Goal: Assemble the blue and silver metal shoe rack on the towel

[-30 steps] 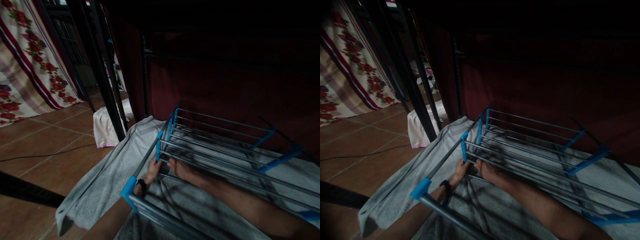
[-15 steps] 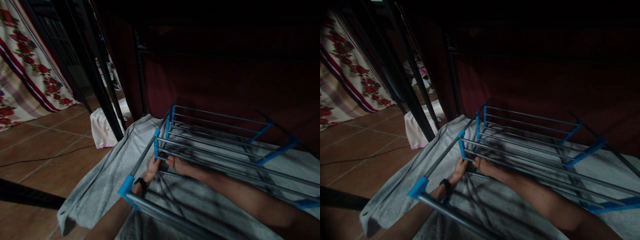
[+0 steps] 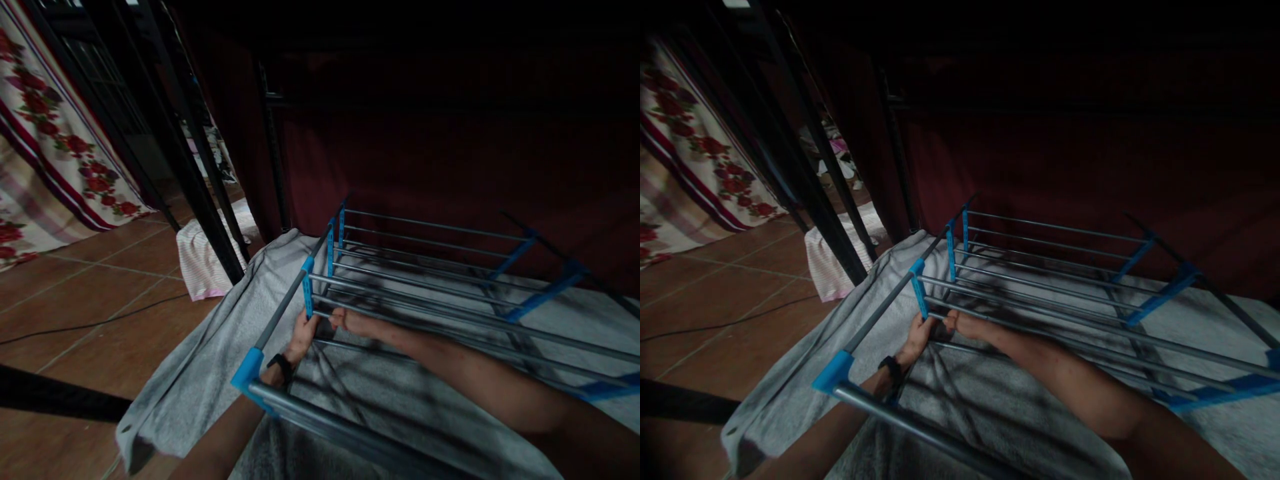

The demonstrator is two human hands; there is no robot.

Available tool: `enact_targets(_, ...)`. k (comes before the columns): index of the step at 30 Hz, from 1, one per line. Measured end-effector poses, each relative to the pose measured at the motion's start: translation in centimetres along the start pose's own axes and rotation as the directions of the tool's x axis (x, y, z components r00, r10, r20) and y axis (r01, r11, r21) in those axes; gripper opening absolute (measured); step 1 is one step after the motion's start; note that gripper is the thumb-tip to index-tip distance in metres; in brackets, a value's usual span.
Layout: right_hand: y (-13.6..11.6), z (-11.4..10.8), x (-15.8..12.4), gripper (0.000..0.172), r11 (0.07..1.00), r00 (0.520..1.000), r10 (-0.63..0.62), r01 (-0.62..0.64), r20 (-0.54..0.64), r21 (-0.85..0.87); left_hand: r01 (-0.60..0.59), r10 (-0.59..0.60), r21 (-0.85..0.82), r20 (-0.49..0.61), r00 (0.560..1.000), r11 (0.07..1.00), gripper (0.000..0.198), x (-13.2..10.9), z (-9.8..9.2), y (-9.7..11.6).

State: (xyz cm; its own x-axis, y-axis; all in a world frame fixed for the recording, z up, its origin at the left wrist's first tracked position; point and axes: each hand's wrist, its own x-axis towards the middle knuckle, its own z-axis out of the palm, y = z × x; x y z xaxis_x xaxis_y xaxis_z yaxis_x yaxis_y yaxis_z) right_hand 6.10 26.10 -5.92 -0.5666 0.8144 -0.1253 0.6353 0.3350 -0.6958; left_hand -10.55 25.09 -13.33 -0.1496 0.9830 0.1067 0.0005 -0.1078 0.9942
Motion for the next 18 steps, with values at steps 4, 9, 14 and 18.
enact_targets(4,-0.2,-0.1,-0.2,0.031,0.997,0.998,0.043,-0.045,0.037,0.064,-0.015,0.015,0.010,0.008,1.000,1.000,0.027,0.0,-0.1,-0.2)
enact_targets(9,-0.6,0.2,-1.2,0.023,0.973,0.994,0.004,-0.030,-0.110,-0.229,-0.024,0.024,0.020,0.025,0.999,1.000,0.026,-0.1,-0.1,-0.2)
enact_targets(14,-0.9,0.3,-1.7,0.024,0.942,0.991,0.018,-0.062,-0.136,-0.330,-0.038,0.037,0.040,0.028,0.999,0.998,0.024,0.0,-0.2,-0.2)
enact_targets(18,-0.7,-0.1,-1.0,0.023,0.982,0.998,0.007,-0.020,-0.069,-0.190,-0.042,0.040,0.064,0.032,0.999,0.997,0.024,-0.1,-0.3,-0.2)
